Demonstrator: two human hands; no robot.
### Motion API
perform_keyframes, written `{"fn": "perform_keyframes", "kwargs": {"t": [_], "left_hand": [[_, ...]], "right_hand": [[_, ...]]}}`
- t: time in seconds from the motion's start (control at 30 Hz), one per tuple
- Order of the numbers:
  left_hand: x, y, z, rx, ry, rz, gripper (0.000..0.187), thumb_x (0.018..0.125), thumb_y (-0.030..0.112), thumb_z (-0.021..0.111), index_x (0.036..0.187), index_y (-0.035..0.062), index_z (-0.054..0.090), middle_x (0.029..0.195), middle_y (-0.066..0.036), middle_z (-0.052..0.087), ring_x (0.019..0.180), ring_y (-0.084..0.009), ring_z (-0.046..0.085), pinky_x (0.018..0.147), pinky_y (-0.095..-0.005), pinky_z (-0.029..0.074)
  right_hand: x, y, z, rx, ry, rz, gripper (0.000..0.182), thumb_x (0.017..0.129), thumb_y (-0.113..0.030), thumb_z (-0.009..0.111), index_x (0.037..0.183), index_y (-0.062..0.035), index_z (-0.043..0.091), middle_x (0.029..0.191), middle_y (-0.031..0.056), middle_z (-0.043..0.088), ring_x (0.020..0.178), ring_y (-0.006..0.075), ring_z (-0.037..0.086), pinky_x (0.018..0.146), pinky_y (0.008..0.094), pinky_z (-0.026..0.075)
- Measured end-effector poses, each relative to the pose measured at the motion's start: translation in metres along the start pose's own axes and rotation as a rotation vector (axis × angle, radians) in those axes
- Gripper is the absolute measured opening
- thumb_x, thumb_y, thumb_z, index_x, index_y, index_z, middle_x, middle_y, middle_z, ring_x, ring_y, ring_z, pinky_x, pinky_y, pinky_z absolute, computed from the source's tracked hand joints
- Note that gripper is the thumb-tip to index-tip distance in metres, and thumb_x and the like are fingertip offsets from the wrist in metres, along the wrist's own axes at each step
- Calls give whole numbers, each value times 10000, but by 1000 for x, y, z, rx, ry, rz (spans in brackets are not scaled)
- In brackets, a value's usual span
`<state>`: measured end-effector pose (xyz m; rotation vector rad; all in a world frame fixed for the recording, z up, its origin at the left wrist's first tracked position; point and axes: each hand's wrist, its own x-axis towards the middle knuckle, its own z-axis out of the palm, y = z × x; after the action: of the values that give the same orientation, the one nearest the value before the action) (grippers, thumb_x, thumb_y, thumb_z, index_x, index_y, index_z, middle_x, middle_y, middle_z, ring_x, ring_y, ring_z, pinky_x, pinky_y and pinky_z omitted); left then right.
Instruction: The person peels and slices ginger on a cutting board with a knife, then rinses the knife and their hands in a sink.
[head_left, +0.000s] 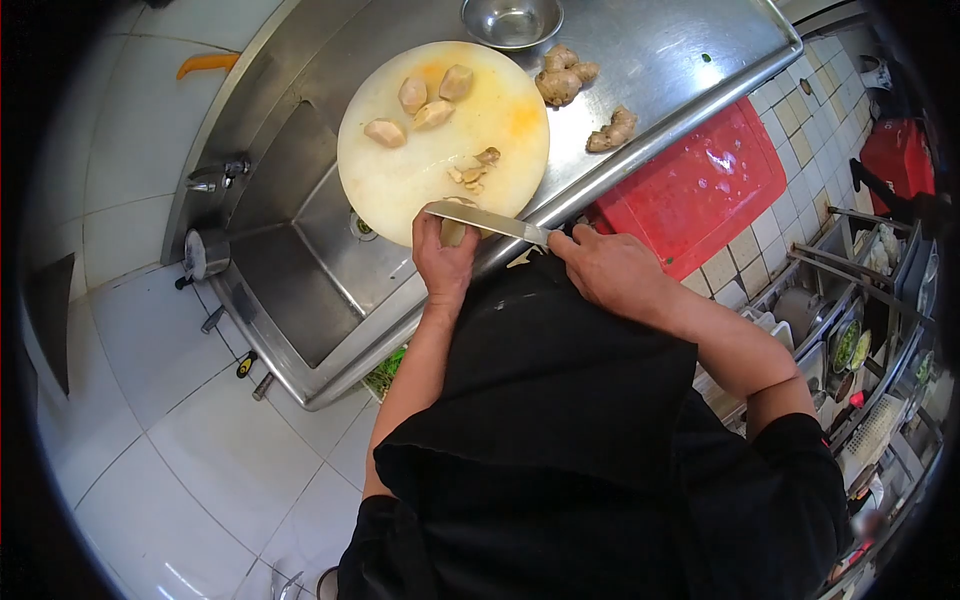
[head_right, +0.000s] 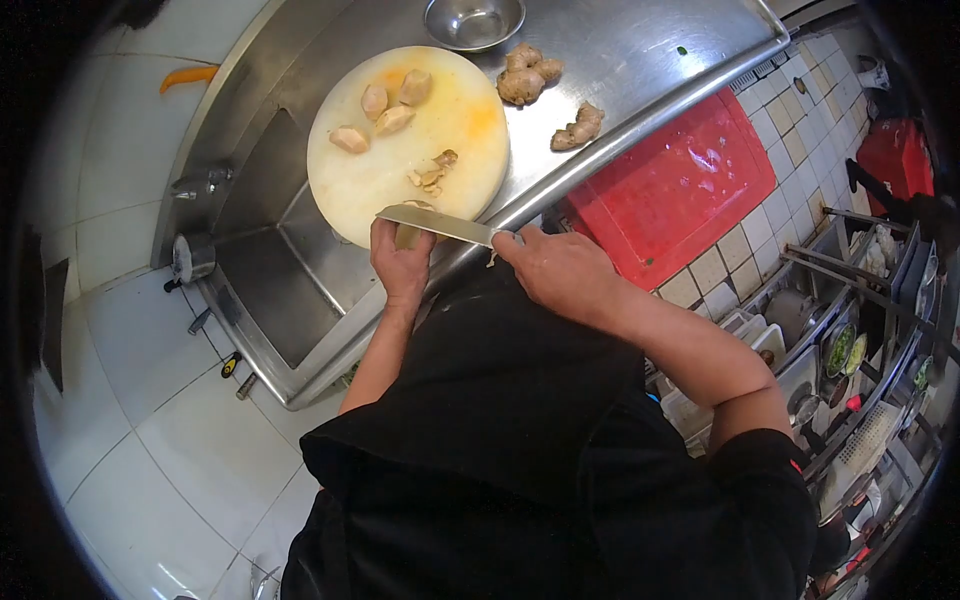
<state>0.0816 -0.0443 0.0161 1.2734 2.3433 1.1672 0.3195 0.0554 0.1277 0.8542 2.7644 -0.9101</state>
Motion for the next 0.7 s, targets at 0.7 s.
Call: {"fn": "perform_keyframes", "kwargs": {"t": [0.7], "left_hand": [[2,-14,3,-50,-46,62,380,795,65,811,1128,-24,652,1160,-139,637,1107,-258,662,988,-355,552]], "right_hand": [[42,18,0,146,-97,-22,302,943,-95,531,1231,-5,515,875,240,696,826,440,690,745,542,543]]}}
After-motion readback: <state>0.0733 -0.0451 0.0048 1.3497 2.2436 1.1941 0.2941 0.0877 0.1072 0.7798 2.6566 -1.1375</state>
